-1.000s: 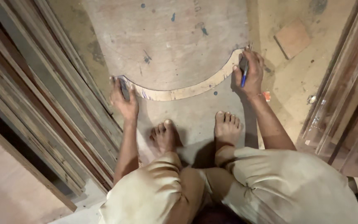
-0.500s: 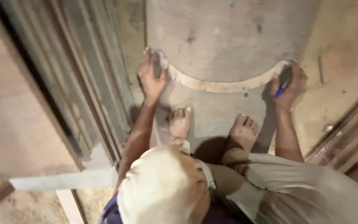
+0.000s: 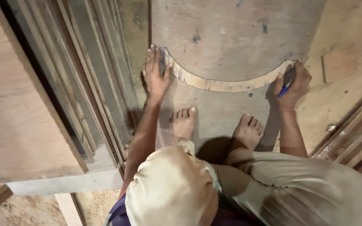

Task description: The person kneels on the workshop floor and holds a curved wooden template against a plywood board, tracing along its edge with a blue marker. They reposition the template and trace successive curved sections, then slide the marked board aside and reach for another board.

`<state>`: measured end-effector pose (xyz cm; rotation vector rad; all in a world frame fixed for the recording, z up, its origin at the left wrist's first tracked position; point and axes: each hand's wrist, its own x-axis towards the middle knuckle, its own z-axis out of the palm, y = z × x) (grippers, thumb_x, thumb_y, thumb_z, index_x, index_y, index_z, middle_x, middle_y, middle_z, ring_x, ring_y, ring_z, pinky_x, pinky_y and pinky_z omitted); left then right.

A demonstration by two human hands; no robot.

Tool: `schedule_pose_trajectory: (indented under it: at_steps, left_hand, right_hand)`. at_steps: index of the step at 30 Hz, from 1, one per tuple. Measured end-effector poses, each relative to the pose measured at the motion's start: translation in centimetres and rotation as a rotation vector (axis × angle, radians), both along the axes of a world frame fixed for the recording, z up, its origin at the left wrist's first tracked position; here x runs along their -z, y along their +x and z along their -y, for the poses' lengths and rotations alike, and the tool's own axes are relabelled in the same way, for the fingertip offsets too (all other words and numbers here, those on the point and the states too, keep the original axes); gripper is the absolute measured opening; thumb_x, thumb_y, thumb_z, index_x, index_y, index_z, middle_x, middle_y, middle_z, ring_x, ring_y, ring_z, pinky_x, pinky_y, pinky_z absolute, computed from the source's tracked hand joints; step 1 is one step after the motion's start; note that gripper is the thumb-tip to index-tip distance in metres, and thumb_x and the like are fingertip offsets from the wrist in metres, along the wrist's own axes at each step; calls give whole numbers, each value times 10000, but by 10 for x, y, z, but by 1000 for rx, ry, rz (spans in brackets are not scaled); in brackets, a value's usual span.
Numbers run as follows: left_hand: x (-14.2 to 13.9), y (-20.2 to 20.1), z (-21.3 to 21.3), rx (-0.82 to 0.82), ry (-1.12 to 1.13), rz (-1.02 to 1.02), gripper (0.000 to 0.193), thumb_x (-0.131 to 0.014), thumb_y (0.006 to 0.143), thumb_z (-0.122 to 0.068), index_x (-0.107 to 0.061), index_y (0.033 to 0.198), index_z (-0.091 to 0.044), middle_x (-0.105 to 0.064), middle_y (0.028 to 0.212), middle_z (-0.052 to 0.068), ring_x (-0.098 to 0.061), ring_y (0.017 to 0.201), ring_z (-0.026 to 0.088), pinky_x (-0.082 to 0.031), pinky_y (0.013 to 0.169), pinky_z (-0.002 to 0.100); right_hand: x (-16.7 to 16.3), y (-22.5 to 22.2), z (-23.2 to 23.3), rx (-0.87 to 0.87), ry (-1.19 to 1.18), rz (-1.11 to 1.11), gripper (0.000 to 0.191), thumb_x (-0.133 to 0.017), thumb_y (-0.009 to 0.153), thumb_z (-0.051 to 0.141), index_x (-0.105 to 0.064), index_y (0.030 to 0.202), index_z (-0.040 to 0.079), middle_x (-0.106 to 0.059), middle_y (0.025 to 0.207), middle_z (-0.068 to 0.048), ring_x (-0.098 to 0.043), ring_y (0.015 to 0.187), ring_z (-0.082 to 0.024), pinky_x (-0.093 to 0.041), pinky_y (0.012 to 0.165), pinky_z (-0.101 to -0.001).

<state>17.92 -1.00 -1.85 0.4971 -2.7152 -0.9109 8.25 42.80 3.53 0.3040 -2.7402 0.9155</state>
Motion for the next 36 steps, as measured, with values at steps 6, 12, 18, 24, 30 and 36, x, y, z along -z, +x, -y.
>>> schedule_pose_trajectory:
  at_steps: [6,12,18,24,30,36]
  left_hand:
    - [8,-1,2,48,15,-21,731,-753,1004,-366,-442,1582,-44,-407,1651,150,-398,1541,364,-335,1263,509]
    - [5,-4,-9,25,7,24,712,-752,983,-312,-459,1561,-17,-411,1642,187,-376,1531,386,-282,1232,568]
    - [-1,-5,-13,20,26,-10,668,-748,988,-275,-484,1541,-12,-406,1660,180,-391,1547,365,-291,1259,539]
    - [-2,-6,-12,17,15,0,671,-747,981,-291,-500,1522,21,-410,1642,198,-387,1533,389,-283,1251,529]
    - [-3,-8,-12,5,5,4,681,-740,979,-321,-500,1514,26,-408,1637,196,-394,1521,381,-292,1244,520]
    - [-6,-7,-14,0,-11,1,668,-733,993,-330,-503,1514,20,-411,1640,189,-401,1523,375,-308,1242,510]
  right_hand:
    - [-2,-8,-8,-20,62,-43,559,-686,985,216,-528,1468,-16,-603,1370,-261,-537,1263,-439,-434,1115,-535]
    - [-2,-5,-16,16,13,8,554,-720,942,204,-556,1427,-8,-606,1356,-244,-523,1270,-438,-443,1118,-529]
    - [1,-8,-20,-4,7,-2,587,-735,952,218,-536,1445,-31,-592,1404,-242,-508,1277,-422,-442,1128,-513]
    - [5,-9,-23,-11,13,31,623,-746,950,250,-540,1459,-45,-588,1460,-244,-509,1280,-423,-444,1131,-509]
    - [0,-10,-19,-14,21,29,630,-739,961,268,-536,1469,-44,-590,1422,-250,-506,1271,-425,-439,1134,-505]
    - [-5,-7,-12,-3,-3,38,647,-729,980,287,-515,1488,-51,-589,1382,-261,-492,1272,-427,-427,1135,-512]
